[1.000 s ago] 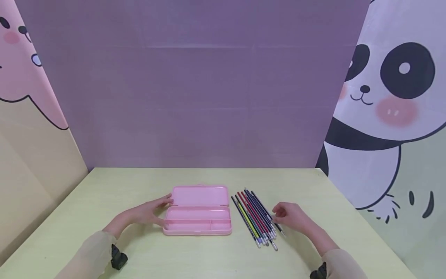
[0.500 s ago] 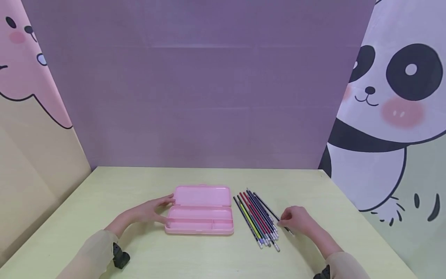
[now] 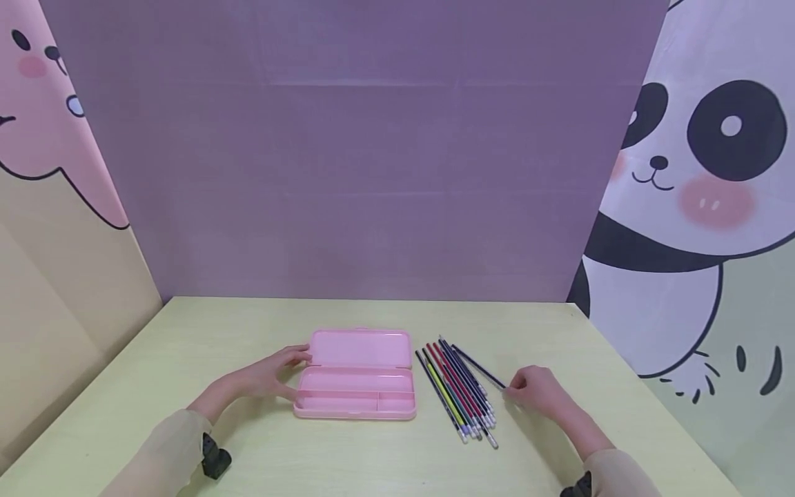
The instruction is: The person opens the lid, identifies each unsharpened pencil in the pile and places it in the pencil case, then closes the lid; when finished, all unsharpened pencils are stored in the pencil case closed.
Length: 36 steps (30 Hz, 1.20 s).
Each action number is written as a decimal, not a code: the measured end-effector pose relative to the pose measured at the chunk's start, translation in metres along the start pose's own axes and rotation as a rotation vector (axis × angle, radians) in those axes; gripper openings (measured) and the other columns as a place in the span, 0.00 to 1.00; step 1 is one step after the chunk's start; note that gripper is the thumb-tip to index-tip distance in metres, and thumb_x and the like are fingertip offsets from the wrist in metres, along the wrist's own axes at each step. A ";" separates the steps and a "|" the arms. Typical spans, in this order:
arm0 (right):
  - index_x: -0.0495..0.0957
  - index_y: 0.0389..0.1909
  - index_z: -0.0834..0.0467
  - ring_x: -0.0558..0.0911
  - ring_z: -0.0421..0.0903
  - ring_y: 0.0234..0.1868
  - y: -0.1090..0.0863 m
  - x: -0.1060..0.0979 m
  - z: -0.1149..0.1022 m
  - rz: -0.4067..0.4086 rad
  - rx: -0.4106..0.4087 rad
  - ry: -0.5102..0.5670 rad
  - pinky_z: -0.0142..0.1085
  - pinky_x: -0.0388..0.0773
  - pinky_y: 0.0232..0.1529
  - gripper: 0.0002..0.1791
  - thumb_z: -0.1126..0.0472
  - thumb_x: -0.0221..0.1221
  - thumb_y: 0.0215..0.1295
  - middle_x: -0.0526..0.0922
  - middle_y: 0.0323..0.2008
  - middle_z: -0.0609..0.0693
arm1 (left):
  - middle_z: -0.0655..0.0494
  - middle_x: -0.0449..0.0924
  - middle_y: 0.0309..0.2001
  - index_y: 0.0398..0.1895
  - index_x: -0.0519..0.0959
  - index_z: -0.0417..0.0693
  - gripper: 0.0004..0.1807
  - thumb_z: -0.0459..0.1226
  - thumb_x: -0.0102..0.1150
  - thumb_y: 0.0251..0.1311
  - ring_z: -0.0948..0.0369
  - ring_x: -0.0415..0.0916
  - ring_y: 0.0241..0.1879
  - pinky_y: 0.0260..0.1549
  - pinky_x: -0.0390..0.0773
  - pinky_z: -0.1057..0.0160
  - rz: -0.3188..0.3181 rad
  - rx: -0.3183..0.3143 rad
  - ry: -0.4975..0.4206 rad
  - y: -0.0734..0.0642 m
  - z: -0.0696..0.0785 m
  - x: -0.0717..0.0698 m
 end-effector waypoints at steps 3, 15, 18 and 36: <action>0.77 0.26 0.60 0.67 0.36 0.19 -0.001 -0.003 0.001 -0.019 0.002 0.037 0.28 0.65 0.21 0.06 0.62 0.61 0.59 0.73 0.18 0.45 | 0.40 0.47 0.73 0.64 0.64 0.39 0.43 0.44 0.72 0.45 0.41 0.50 0.70 0.69 0.48 0.40 0.000 0.000 -0.005 0.000 0.000 0.000; 0.81 0.38 0.65 0.73 0.35 0.24 0.004 -0.015 0.000 0.149 -0.038 0.111 0.28 0.73 0.23 0.09 0.64 0.61 0.60 0.82 0.29 0.51 | 0.40 0.46 0.73 0.63 0.65 0.39 0.42 0.44 0.73 0.45 0.40 0.50 0.70 0.69 0.49 0.41 -0.006 -0.011 -0.027 0.001 0.000 0.001; 0.82 0.36 0.63 0.72 0.33 0.25 0.006 -0.021 -0.002 0.221 -0.065 0.092 0.28 0.73 0.24 0.06 0.65 0.62 0.59 0.81 0.30 0.50 | 0.41 0.47 0.73 0.63 0.65 0.40 0.42 0.44 0.72 0.45 0.41 0.51 0.70 0.69 0.50 0.42 -0.004 -0.011 -0.019 0.002 0.000 0.001; 0.81 0.37 0.60 0.69 0.32 0.26 0.014 -0.022 -0.023 0.318 -0.147 0.189 0.26 0.70 0.24 0.06 0.62 0.62 0.60 0.79 0.29 0.47 | 0.41 0.48 0.72 0.62 0.65 0.41 0.41 0.44 0.73 0.45 0.41 0.51 0.70 0.69 0.50 0.42 0.004 -0.020 -0.008 0.001 -0.003 0.001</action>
Point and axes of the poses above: each hand's wrist, its own y-axis towards the middle knuckle, its own x-axis out of the palm, z = x × y, the point moved 6 cm from there along y, towards the middle knuckle
